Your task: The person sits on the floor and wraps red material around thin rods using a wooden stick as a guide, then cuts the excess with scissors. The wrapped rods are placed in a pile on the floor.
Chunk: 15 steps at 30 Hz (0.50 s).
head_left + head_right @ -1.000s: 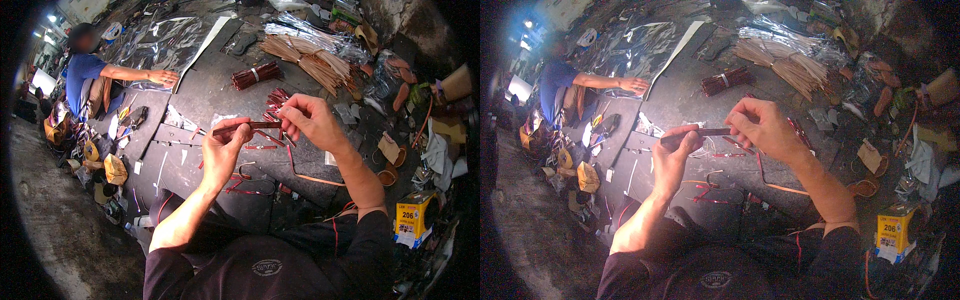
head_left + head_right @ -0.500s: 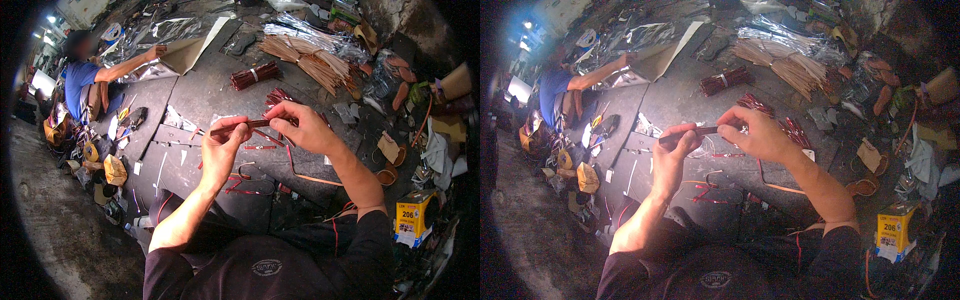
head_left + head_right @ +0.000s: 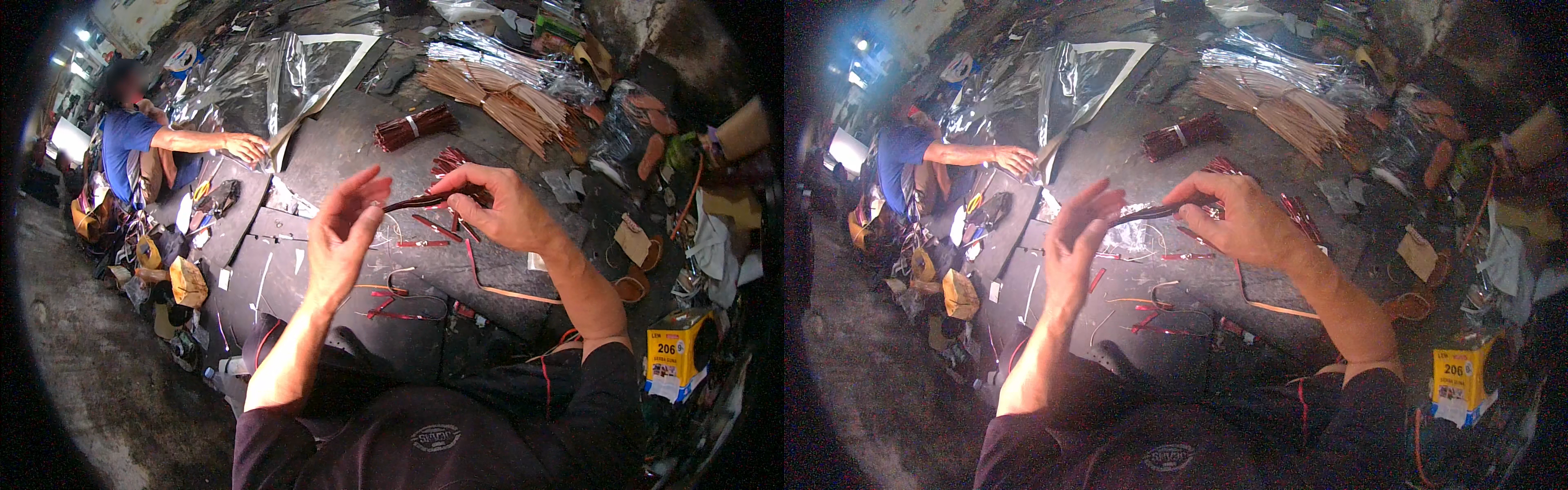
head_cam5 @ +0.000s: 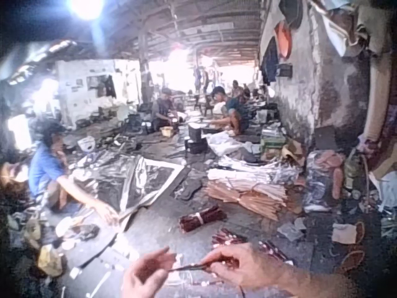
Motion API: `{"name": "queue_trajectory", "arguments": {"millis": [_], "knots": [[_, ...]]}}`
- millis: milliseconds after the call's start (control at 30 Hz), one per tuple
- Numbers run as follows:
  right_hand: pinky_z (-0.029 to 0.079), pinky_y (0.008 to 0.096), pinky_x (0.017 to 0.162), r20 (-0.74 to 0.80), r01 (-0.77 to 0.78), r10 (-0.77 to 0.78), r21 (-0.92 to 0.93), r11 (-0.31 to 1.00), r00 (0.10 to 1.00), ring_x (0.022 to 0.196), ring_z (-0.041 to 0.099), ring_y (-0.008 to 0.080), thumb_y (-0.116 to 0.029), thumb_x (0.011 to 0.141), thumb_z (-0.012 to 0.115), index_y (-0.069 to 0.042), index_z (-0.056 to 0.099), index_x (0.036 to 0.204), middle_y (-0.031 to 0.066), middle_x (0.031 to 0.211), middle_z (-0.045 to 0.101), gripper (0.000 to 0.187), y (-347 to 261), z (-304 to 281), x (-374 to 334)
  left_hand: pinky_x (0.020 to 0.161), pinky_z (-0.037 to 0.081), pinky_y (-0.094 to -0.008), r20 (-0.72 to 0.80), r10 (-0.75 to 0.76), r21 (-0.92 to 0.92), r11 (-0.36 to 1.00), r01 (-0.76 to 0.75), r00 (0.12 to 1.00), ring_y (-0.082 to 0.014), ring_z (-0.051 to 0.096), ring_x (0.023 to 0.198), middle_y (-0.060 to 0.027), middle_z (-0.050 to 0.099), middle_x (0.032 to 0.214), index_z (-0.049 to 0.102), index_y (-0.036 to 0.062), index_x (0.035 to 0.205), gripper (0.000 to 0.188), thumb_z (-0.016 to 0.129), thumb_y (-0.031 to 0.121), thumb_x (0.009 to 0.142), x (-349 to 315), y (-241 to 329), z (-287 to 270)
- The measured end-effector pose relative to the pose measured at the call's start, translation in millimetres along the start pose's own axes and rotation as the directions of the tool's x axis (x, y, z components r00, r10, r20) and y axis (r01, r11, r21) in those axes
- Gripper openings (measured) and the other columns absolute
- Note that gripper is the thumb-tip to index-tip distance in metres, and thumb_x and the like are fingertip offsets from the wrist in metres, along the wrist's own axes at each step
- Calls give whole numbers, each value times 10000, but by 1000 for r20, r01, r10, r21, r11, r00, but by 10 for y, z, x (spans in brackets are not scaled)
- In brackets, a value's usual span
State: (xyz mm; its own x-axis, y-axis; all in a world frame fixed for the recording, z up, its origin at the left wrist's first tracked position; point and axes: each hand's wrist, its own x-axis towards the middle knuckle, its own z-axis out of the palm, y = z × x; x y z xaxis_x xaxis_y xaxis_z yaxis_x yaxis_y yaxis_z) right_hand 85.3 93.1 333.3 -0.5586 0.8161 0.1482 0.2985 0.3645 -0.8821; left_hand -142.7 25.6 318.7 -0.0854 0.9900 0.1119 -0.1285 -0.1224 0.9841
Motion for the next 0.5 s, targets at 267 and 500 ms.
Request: {"name": "queue_trajectory", "arguments": {"millis": [267,500], "knots": [[508,275,750,91,-23,23,8,1000,996,811,639,121,-63,864,636,-10,698,1041,82,907,703,195,-31,18,-35,975,461,-351,310,-130,526,848,-56,942,-215,630,1097,-151,678,1179,590,9,1284,491,711,269,886,-16,178,-57],[499,303,740,182,-91,83,36,995,980,815,653,148,-108,852,632,-18,707,1054,120,914,721,234,71,63,-21,870,497,-318,271,-313,493,857,148,911,-167,658,963,-130,725,1004,679,-7,1157,414,703,312,895,-9,83,16]]}}
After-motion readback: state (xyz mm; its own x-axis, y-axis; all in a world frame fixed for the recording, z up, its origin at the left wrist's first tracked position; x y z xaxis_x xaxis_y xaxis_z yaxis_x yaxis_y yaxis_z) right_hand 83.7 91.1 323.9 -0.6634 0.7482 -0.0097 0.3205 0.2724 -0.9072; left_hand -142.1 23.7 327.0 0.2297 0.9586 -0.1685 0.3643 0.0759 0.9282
